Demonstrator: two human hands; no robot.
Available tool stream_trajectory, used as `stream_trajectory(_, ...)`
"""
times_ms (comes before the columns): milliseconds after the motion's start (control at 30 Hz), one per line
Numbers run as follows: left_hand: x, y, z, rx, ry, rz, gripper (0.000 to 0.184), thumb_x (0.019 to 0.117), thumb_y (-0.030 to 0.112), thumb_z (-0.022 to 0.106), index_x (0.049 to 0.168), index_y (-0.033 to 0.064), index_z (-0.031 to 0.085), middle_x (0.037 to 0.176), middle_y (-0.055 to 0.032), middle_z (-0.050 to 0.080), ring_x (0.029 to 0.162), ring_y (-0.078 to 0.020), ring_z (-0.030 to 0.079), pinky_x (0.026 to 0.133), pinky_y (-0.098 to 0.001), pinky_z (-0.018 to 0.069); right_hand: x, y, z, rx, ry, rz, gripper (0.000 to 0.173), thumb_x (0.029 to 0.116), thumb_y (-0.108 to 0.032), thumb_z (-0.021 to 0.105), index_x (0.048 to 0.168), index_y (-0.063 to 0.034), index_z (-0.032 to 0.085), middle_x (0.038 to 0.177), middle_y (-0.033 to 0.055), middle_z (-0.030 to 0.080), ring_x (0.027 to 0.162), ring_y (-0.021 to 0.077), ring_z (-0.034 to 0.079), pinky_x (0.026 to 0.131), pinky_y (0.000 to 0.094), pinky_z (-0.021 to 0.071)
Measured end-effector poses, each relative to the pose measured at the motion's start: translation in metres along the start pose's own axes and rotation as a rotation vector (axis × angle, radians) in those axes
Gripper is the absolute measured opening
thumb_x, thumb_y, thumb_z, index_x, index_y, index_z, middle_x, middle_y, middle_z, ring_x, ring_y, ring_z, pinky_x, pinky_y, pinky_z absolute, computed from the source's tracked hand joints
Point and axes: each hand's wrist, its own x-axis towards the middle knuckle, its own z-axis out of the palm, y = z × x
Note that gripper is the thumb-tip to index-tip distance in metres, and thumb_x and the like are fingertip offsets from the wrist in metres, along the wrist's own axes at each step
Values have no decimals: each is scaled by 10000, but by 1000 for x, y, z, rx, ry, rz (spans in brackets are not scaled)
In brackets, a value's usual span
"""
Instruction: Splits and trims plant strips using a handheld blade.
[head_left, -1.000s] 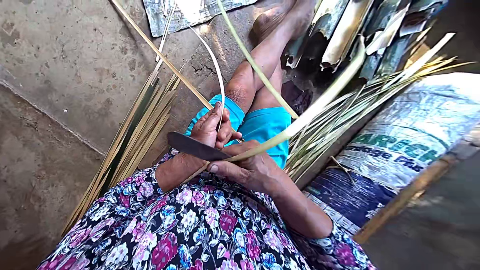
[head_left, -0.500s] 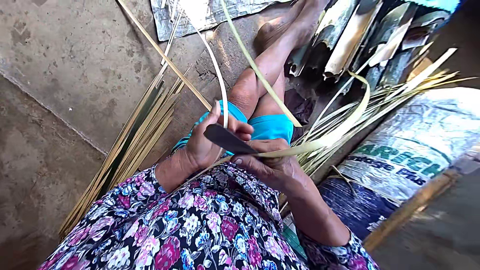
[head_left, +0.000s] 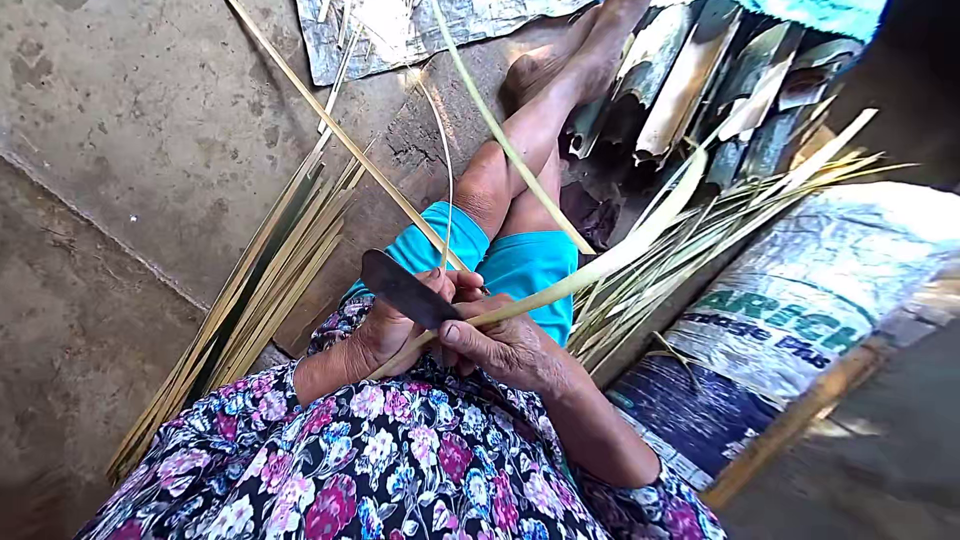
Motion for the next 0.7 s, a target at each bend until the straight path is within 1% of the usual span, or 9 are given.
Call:
stream_trajectory(100, 0, 0, 0, 14, 153, 41, 453, 1107, 214, 219, 901, 111, 609, 1093, -66, 715, 959, -139, 705, 839, -279, 575, -9, -5, 7, -174, 45, -76, 492, 1056, -480, 497, 869, -68, 690, 681, -70, 619, 611, -68, 568, 572, 130, 488)
stream_trajectory(200, 8, 5, 3, -13, 372, 52, 411, 1125, 239, 201, 920, 128, 539, 1036, -52, 713, 881, -149, 708, 826, -306, 575, -27, -18, 27, -512, 68, -233, 529, 1040, -506, 500, 848, -61, 712, 689, 57, 662, 610, 131, 634, 541, 293, 498)
stream_trajectory(267, 15, 8, 6, -29, 427, 75, 394, 1130, 274, 209, 937, 142, 527, 1026, -40, 704, 862, -144, 705, 798, -302, 580, -36, -23, 36, -608, 52, -304, 506, 1035, -494, 499, 832, -78, 703, 660, 58, 629, 571, 175, 613, 489, 317, 461)
stream_trajectory(333, 20, 11, 8, -32, 412, 109, 400, 1133, 317, 213, 940, 160, 526, 1005, -27, 703, 830, -132, 703, 762, -291, 590, -40, -24, 31, -539, 85, -304, 488, 1047, -466, 504, 847, -65, 697, 677, 61, 638, 603, 143, 618, 525, 277, 471)
stream_trajectory(400, 20, 10, 13, 1, 362, 145, 409, 1129, 350, 217, 937, 173, 531, 849, 0, 680, 705, -109, 671, 709, -284, 592, -37, -24, 18, -449, 181, -257, 520, 1062, -481, 483, 875, -47, 699, 706, 49, 660, 646, 62, 621, 579, 208, 491)
stream_trajectory(467, 16, 8, 20, 62, 324, 151, 408, 1127, 372, 218, 921, 178, 512, 615, 56, 531, 539, -75, 558, 674, -291, 584, -29, -23, 8, -397, 248, -158, 565, 1055, -551, 449, 870, -69, 680, 677, -11, 622, 621, -29, 576, 567, 153, 476)
stream_trajectory(500, 14, 8, 21, 88, 294, 149, 394, 1126, 363, 220, 923, 175, 502, 577, 61, 446, 511, -77, 507, 685, -303, 578, -24, -21, 5, -350, 237, -110, 568, 1052, -570, 438, 872, -85, 671, 667, -40, 606, 609, -50, 564, 559, 149, 476)
stream_trajectory(600, 11, 9, 20, 158, 228, 164, 355, 1126, 362, 239, 939, 186, 484, 549, 72, 368, 477, -62, 451, 659, -269, 559, -9, -14, 7, -131, 125, -16, 487, 1044, -531, 500, 900, -109, 695, 685, -108, 619, 605, -81, 574, 552, 132, 505)
stream_trajectory(700, 14, 10, 22, 137, 214, 173, 365, 1128, 351, 247, 933, 175, 500, 539, 82, 366, 467, -49, 433, 658, -243, 546, -1, -10, 9, -103, 68, -1, 437, 1025, -501, 558, 925, -105, 713, 703, -113, 632, 618, -82, 582, 570, 128, 511)
